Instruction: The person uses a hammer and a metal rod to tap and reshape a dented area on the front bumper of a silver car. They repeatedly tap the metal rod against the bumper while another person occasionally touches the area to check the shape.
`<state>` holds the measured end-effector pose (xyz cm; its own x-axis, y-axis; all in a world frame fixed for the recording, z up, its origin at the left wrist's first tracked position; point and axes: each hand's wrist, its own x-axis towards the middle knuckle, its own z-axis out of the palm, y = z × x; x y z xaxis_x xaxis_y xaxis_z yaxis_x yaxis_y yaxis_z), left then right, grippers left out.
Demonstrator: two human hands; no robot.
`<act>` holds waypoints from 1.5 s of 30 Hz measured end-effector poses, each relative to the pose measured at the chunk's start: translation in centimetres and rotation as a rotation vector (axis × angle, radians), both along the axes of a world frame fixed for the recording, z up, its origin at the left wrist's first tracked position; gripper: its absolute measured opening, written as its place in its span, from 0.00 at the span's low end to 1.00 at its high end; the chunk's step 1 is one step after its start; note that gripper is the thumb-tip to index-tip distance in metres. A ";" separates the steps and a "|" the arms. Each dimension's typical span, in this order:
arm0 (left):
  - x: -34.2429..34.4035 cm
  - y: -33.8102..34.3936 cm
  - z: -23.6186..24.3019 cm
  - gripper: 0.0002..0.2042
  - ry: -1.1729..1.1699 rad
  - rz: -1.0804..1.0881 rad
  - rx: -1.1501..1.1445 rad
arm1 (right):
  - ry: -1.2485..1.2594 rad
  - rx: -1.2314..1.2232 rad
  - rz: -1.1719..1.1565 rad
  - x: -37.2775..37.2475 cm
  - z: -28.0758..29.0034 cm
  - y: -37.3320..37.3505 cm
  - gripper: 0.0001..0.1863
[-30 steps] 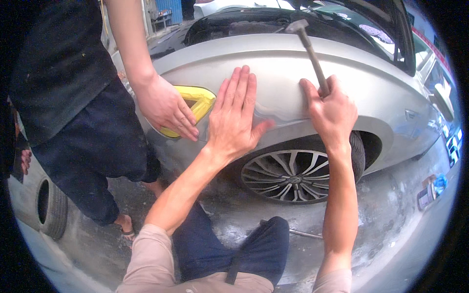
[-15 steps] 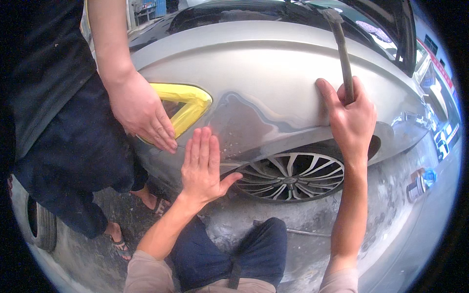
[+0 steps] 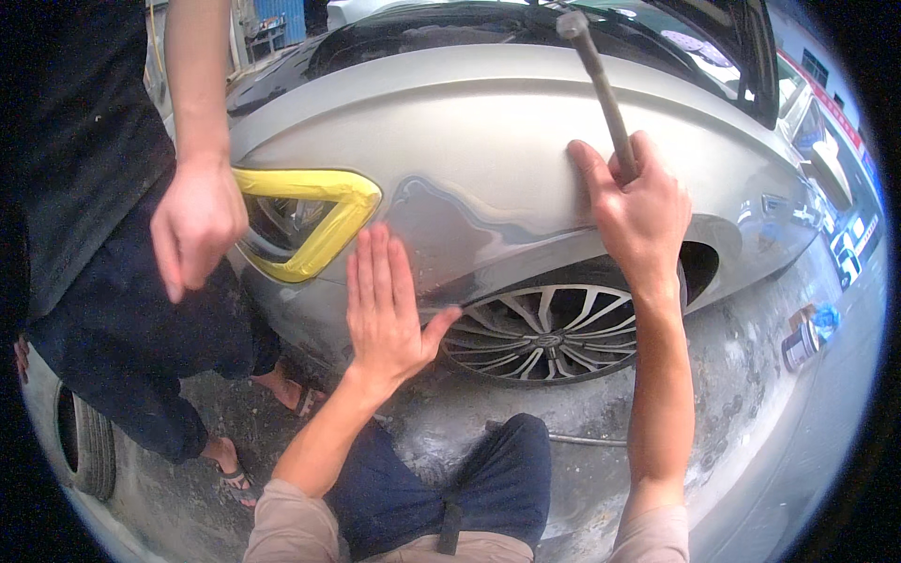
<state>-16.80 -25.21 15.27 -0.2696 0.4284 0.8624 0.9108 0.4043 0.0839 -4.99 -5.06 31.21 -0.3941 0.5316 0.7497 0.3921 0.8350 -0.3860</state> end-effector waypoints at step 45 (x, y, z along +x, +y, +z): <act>6.8 2.5 -1.4 0.44 -0.358 0.059 0.174 | 0.024 0.014 0.024 -0.2 0.0 0.2 0.26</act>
<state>-9.96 -22.71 13.92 -0.5861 0.2588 0.7678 0.7871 0.4065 0.4639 -5.22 -4.84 31.18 -0.3879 0.5118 0.7665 0.3628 0.8493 -0.3835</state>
